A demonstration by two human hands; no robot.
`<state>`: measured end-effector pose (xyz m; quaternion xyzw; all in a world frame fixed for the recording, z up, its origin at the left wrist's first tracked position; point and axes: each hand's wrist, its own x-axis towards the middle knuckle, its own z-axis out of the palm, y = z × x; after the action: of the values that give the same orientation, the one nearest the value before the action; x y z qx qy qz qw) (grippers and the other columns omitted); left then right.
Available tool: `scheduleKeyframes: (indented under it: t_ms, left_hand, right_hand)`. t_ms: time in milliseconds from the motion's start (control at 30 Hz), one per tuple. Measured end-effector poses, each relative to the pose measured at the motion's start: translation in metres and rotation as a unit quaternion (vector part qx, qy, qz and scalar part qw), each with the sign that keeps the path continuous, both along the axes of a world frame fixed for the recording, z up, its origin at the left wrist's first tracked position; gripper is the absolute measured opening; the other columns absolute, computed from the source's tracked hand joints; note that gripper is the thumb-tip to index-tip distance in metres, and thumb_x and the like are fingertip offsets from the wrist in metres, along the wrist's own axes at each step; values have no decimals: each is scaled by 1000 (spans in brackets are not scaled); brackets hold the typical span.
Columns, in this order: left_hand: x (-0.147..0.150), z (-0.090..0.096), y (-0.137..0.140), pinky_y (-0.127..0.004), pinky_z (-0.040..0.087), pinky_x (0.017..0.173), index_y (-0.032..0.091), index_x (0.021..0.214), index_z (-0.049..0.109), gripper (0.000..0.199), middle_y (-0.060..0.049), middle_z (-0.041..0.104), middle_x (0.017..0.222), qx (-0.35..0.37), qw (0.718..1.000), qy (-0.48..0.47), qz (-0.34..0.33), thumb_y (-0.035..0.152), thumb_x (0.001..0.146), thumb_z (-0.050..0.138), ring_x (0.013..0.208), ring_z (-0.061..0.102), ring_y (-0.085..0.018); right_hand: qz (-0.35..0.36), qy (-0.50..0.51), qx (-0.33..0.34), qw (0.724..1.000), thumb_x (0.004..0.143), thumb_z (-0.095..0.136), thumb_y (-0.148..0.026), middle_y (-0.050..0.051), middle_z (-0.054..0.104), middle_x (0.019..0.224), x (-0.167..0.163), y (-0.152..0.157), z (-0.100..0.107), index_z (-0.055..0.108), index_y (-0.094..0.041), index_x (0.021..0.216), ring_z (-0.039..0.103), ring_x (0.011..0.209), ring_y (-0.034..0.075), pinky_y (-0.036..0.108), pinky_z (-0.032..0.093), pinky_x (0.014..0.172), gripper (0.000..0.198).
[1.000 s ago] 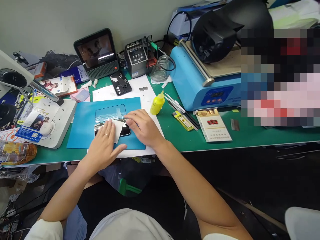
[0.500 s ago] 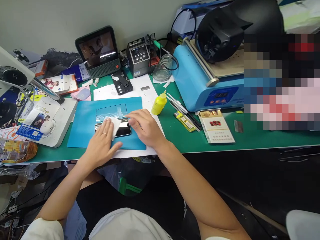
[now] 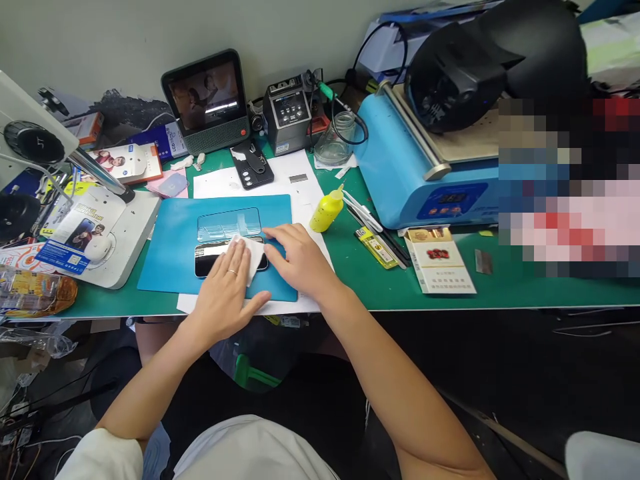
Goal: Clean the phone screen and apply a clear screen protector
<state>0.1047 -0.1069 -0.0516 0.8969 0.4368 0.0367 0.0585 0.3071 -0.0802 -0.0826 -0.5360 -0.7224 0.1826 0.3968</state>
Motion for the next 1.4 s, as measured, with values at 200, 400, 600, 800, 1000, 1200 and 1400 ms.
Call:
scheduleKeyframes:
  t_ms: [200, 400, 600, 800, 1000, 1200, 1400]
  left_hand:
    - [-32, 3, 7, -54, 23, 129, -4, 161, 25, 93, -28, 18, 171, 11, 998, 19, 59, 70, 104, 24, 162, 11, -37]
    - [15, 0, 14, -50, 20, 131, -7, 159, 29, 97, -28, 21, 170, 4, 1000, 14, 17, 73, 103, 25, 162, 14, -37]
    - [-10, -1, 8, -53, 22, 130, -2, 160, 30, 95, -27, 21, 170, 11, 1000, 0, 29, 74, 103, 25, 161, 14, -37]
    - [-59, 0, 5, -57, 27, 127, -3, 162, 23, 95, -30, 19, 170, 20, 992, 1, 123, 72, 104, 22, 161, 17, -38]
    - [-38, 0, 0, -56, 23, 129, -4, 161, 25, 93, -29, 19, 170, 22, 996, 12, 90, 70, 104, 27, 162, 12, -37]
    - [-54, 1, -19, -57, 26, 128, 0, 163, 21, 88, -26, 20, 171, 19, 997, 27, 73, 66, 105, 31, 161, 15, -36]
    - [-48, 2, -25, -58, 26, 127, -2, 163, 21, 91, -28, 18, 171, 20, 997, 29, 75, 68, 104, 30, 161, 13, -38]
  right_hand:
    - [68, -67, -43, 995, 91, 66, -43, 13, 64, 141, 2, -4, 3, 48, -24, 153, 55, 127, 37, 61, 45, 110, 67]
    - [80, -75, -59, 992, 89, 68, -42, 13, 58, 149, 5, -3, -1, 39, -27, 159, 52, 132, 38, 63, 44, 111, 78]
    - [81, -72, -63, 992, 90, 67, -47, 12, 61, 146, 6, -4, 0, 37, -29, 160, 53, 132, 39, 63, 44, 111, 78]
    - [78, -86, -73, 991, 92, 65, -50, 12, 58, 150, 4, -5, 4, 35, -29, 161, 51, 135, 39, 64, 44, 111, 78]
    - [78, -85, -79, 990, 92, 66, -49, 12, 58, 150, 4, -5, 4, 35, -28, 161, 50, 133, 38, 63, 44, 112, 78]
    - [81, -86, -78, 990, 92, 65, -50, 13, 59, 149, 4, -5, 5, 36, -28, 161, 51, 132, 39, 64, 45, 110, 77]
    - [80, -84, -65, 991, 92, 65, -48, 13, 58, 150, 3, -6, 5, 38, -28, 160, 51, 132, 39, 64, 44, 110, 76]
